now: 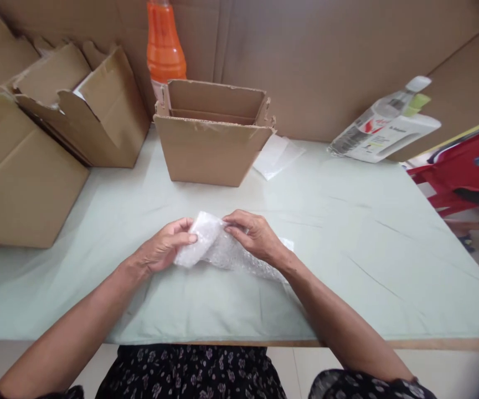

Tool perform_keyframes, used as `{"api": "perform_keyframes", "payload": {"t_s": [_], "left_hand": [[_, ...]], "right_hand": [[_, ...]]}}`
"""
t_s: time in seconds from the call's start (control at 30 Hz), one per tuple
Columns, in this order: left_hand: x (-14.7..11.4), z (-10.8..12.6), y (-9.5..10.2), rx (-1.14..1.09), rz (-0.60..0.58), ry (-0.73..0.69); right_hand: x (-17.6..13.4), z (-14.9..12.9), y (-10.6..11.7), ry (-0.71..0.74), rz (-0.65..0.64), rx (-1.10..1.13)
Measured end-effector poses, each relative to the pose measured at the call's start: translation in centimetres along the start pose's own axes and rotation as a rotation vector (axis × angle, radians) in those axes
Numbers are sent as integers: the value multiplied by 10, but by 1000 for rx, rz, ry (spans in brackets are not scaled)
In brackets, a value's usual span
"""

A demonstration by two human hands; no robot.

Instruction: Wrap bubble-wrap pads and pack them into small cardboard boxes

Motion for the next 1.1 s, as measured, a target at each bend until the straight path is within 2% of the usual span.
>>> {"api": "perform_keyframes", "payload": {"t_s": [0.13,0.2,0.27,0.33,0.47,0.53,0.6,0.73,0.83,0.9,1.0,1.1], "left_hand": [[-8,-5,1,-177,-63,124],[-12,-9,0,-182,-80,184],[-15,-9,2,-125,-72,184],[-18,-3,13,-18,23,106],[-24,22,47,353,380,-147],[-26,32,61,533,508,-229],[-28,35,71,651,554,-254],[-31,31,81,830,571,-263],[-29,37,75,1078,660,-358],[-18,47,60,1287,679,-495],[13,64,26,1558,608,-686],[40,73,-2,1648,571,-791]], "right_hand": [[-1,-5,4,20,-66,51],[1,-6,3,-1,-115,37],[3,-2,2,-62,-149,9],[4,7,2,-153,-168,-15],[1,23,10,-332,-126,-70],[-7,28,18,-413,-102,-107],[-21,30,28,-473,-102,-166],[-66,23,47,-521,-100,-279],[-104,9,48,-557,-74,-215],[-125,-4,38,-571,-45,-88],[-149,-22,10,-619,-32,191],[-164,-36,-25,-703,-55,468]]}}
Point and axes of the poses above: each hand's wrist, its own x-axis towards the middle knuckle, its own y-axis out of the back of the hand, z = x × y, the point moved 4 cm from there along x, towards the middle knuckle, and after that the axes turned 9 degrees about x, right-handed, at the moved point
